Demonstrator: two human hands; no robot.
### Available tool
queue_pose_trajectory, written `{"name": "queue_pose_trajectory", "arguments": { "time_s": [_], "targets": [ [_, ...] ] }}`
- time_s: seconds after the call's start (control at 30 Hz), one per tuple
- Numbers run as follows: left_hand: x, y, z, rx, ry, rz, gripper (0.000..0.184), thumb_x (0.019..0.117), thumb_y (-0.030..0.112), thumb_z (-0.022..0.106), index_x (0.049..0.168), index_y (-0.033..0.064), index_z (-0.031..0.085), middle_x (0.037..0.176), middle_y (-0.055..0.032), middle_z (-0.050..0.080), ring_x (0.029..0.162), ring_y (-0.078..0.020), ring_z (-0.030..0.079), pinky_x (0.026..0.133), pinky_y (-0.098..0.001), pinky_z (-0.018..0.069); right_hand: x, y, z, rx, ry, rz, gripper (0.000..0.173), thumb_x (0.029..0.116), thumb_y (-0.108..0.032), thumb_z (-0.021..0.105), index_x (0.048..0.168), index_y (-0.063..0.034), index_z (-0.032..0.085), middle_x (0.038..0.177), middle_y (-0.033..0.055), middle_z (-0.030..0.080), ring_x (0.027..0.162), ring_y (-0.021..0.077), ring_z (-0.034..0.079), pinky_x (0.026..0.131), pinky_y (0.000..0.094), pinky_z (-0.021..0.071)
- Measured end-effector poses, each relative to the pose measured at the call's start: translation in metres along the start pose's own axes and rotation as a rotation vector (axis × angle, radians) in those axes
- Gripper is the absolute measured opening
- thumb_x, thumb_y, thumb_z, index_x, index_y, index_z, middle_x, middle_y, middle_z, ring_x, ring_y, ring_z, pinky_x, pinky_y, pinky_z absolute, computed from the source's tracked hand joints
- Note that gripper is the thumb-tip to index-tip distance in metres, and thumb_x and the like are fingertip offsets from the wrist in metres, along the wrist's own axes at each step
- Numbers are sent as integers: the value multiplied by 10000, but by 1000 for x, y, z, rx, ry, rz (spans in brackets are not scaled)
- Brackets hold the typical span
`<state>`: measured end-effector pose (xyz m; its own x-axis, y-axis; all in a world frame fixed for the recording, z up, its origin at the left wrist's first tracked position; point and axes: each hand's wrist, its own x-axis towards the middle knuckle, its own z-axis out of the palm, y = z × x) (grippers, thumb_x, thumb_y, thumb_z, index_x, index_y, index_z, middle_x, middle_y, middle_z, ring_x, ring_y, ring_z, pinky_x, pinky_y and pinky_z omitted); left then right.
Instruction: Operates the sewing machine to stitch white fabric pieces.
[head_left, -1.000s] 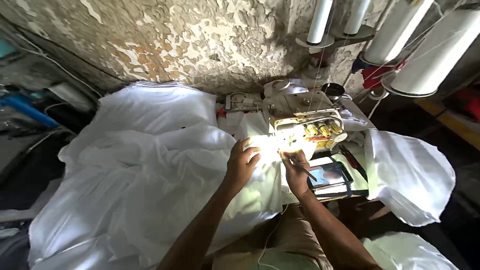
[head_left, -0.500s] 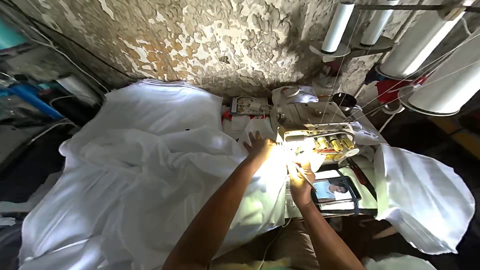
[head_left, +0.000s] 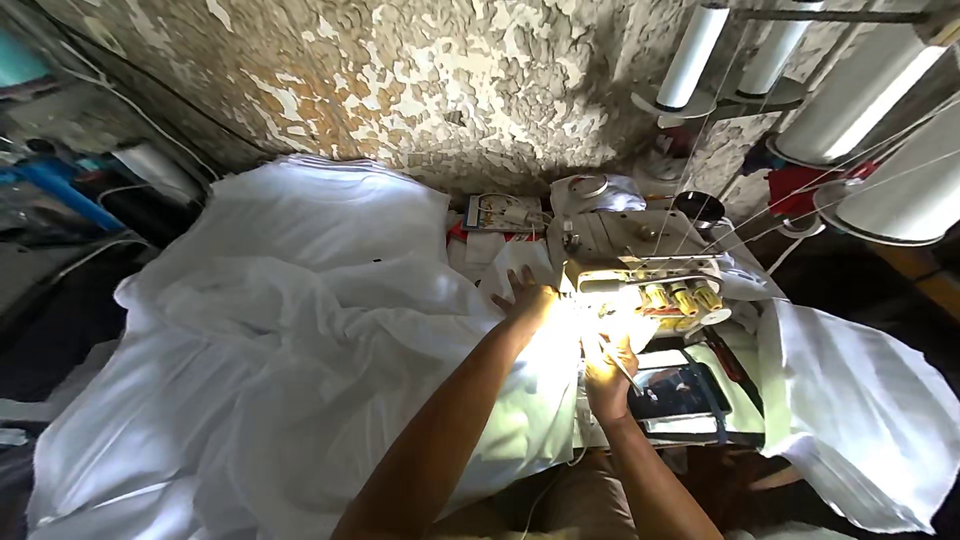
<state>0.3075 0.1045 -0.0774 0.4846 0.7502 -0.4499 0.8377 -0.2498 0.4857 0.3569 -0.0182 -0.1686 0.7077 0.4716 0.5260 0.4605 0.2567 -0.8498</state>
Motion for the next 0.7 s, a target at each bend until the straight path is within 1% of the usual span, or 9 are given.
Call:
{"name": "queue_pose_trajectory", "arguments": {
  "time_s": [0.2,0.33,0.37,0.4,0.43,0.5,0.57,0.63,0.7],
  "targets": [
    [-2,0,0,4,-16,14,517,1109,323,413,1596,159,361,1728,-130,-19,1565,-438,-102,1120,-796,-57,-1,-1,1,12,10,30,81,868,54,608,914,101,657,775,0,687,725,-61,642,727,122,549],
    [-3,1,1,32,-24,31,545,1115,317,396,1628,170,285,1723,-156,-30,1558,-457,-111,1114,-808,-37,-1,2,1,28,19,-8,69,869,54,615,906,89,660,773,-8,691,723,-59,646,726,126,556],
    [-4,1,0,40,-21,33,544,1113,326,401,1622,160,301,1722,-159,-26,1559,-460,-101,1117,-806,-28,0,2,1,13,15,-8,67,868,51,613,900,90,657,769,-3,686,722,-59,642,723,125,553],
    [-4,0,0,36,-5,34,524,1107,333,419,1590,136,364,1723,-156,-4,1562,-457,-81,1123,-802,-22,0,0,2,-16,3,8,86,869,40,608,911,99,656,770,12,675,723,-52,634,722,129,546],
    [-4,-2,0,12,11,37,525,1099,324,439,1573,104,388,1724,-152,21,1565,-451,-65,1129,-796,-27,0,-2,1,-54,-16,33,122,871,23,610,932,116,660,777,46,663,728,-24,624,720,149,537],
    [-4,-5,1,-68,24,52,556,1094,288,460,1589,67,339,1726,-144,12,1569,-437,-70,1137,-780,-53,-2,-7,-3,-119,-73,77,161,873,-3,616,993,98,652,816,87,658,767,43,627,746,213,538],
    [2,-10,7,-138,50,55,591,1082,280,483,1607,82,296,1727,-132,3,1570,-426,-70,1140,-768,-67,-5,-10,-8,-139,-121,109,175,898,3,622,1059,67,645,866,111,665,800,106,638,757,285,551],
    [5,-12,11,-168,77,63,605,1075,262,503,1613,84,288,1725,-144,18,1566,-443,-65,1123,-791,-58,-5,-7,-9,-136,-117,66,149,926,-12,611,1066,24,647,872,96,663,787,102,644,727,273,561],
    [2,-12,10,-290,97,33,700,1066,239,517,1646,96,153,1715,-183,-53,1566,-435,-57,1147,-753,-79,-6,-7,-9,-165,-114,36,161,938,-1,621,1094,29,646,891,134,682,792,154,666,721,311,567]
  ]
}}
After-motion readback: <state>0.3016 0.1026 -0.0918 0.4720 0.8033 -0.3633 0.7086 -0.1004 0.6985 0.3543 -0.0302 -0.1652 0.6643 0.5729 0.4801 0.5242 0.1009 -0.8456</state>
